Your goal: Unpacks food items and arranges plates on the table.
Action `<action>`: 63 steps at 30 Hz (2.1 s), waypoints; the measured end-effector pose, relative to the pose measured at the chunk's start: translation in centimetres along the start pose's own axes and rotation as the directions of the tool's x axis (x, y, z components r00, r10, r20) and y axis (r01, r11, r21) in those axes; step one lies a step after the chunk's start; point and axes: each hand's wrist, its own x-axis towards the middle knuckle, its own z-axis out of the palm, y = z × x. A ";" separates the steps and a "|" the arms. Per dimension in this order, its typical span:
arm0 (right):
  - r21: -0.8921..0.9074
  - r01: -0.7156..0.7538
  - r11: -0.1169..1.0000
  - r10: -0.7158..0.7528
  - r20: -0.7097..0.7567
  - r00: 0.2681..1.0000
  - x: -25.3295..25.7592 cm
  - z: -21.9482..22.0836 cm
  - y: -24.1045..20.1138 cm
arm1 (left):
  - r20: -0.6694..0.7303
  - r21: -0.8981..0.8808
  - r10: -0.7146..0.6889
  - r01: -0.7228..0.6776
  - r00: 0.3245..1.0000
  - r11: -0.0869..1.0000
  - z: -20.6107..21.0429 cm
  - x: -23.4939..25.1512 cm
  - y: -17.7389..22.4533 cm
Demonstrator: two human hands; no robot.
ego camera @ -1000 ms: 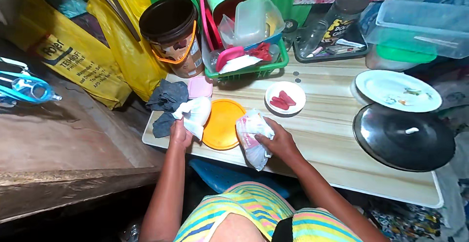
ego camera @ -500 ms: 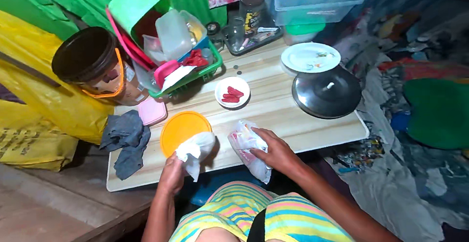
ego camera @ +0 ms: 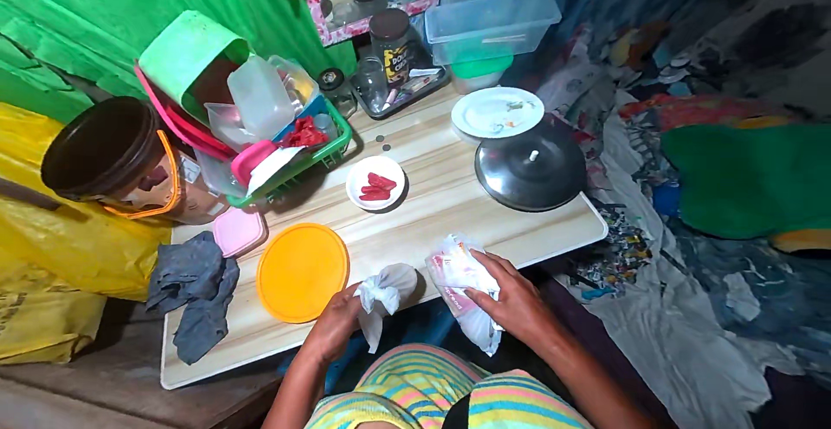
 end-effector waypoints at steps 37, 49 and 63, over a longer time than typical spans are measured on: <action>-0.096 0.127 0.987 -0.148 -0.264 0.953 27.6 -8.2 -1.4 | -0.374 -0.397 0.145 -0.300 0.916 0.868 6.1 24.6 17.3; 0.317 -0.376 0.871 0.475 -0.344 0.810 29.3 -15.5 9.2 | -0.286 -0.075 0.094 -0.120 0.954 0.990 4.7 29.0 18.2; 0.777 -0.220 0.589 0.567 -0.204 0.798 31.3 -14.1 10.3 | -0.544 0.013 0.130 -0.147 0.829 0.989 -2.9 15.9 4.9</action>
